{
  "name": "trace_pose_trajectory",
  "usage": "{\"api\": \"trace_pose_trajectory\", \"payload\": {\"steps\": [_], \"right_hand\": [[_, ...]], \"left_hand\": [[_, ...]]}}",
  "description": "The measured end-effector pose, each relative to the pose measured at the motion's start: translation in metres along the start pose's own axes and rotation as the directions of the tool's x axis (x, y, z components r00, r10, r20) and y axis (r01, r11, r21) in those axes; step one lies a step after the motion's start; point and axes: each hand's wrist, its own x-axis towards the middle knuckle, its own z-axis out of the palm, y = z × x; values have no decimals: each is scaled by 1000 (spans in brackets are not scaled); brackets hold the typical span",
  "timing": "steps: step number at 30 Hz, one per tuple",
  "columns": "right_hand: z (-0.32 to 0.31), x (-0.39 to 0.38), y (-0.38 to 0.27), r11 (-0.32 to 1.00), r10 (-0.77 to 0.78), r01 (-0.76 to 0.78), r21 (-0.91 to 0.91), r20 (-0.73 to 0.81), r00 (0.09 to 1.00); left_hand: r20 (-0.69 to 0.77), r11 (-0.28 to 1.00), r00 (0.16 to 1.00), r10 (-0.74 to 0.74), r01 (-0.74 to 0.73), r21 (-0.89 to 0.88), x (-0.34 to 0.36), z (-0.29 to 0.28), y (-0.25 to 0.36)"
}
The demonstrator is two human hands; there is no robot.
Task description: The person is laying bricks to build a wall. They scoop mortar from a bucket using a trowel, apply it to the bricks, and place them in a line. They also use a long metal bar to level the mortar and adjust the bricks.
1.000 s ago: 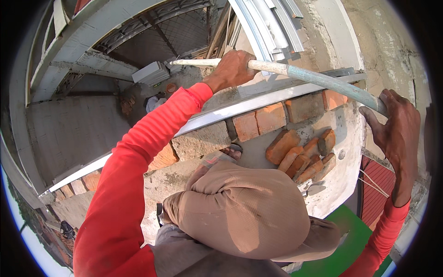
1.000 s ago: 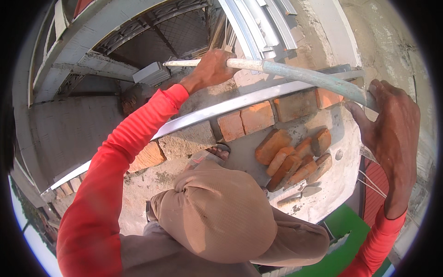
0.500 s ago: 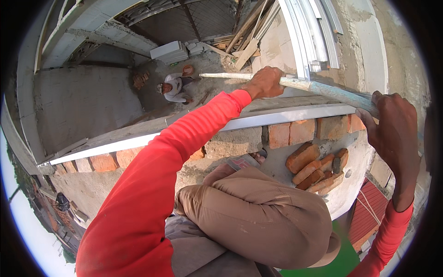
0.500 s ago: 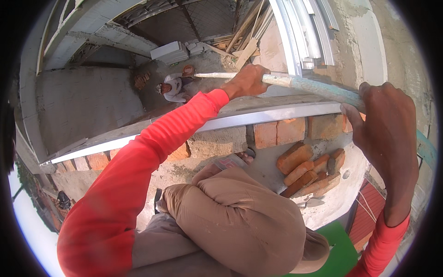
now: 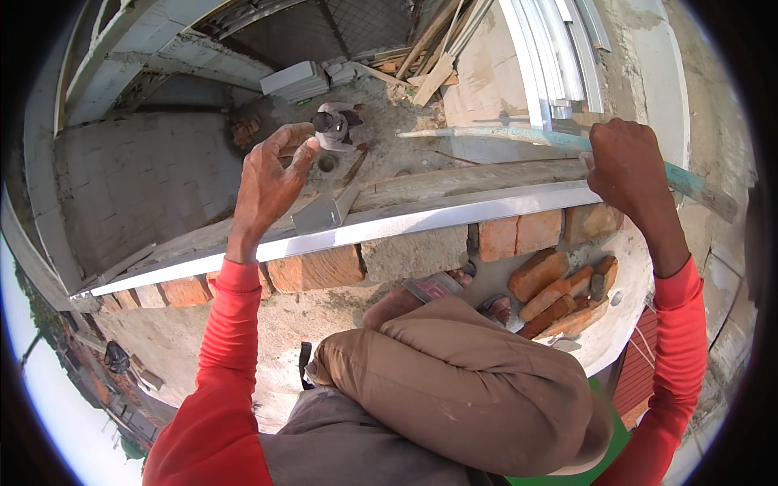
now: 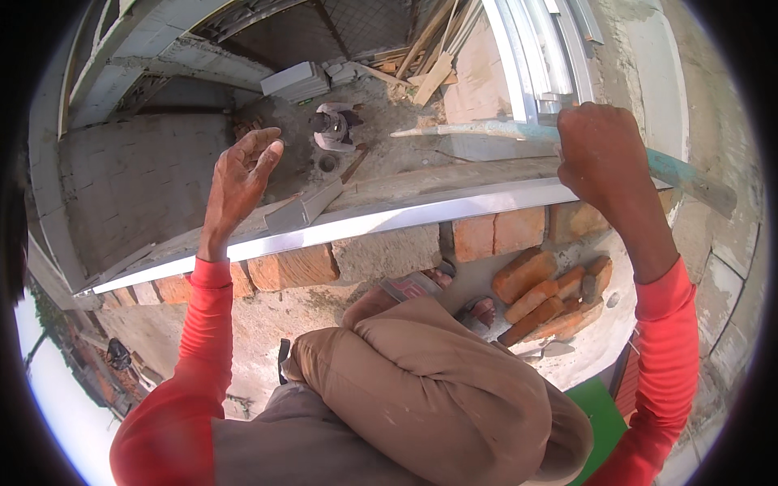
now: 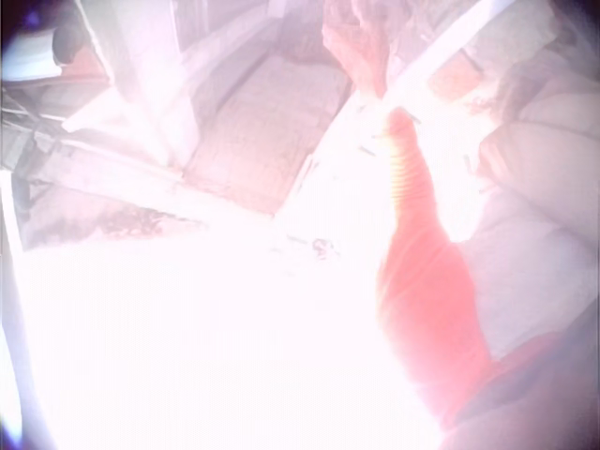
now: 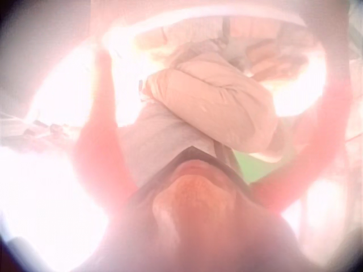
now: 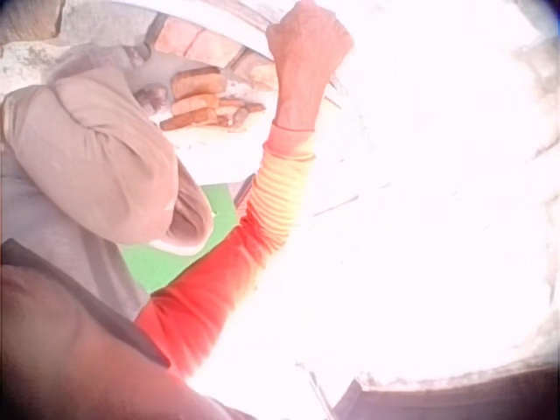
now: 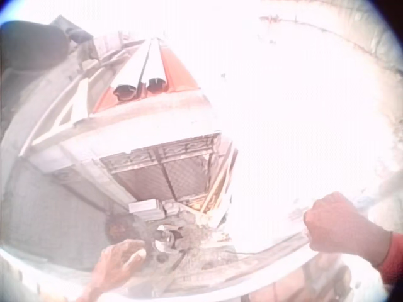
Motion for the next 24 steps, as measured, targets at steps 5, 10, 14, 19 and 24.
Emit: {"api": "trace_pose_trajectory", "payload": {"steps": [5,10,14,19,24], "right_hand": [[64,70,-21,991,-99,87,98,121,988],[120,136,-67,988,-97,52,143,327,940],[158,165,-85,993,-69,18,120,436,897],[206,178,-92,978,-29,-80,193,507,862],[244,175,-102,966,-39,-128,225,614,789]], "left_hand": [[-139,882,945,-294,325,342,-71,-50,-85],[-358,819,882,-308,437,372,-116,-15,-107],[-539,808,747,-389,558,191,-110,6,-97],[-586,749,676,-448,641,167,-101,7,-87],[-592,704,687,-422,660,264,-102,6,-88]]}}
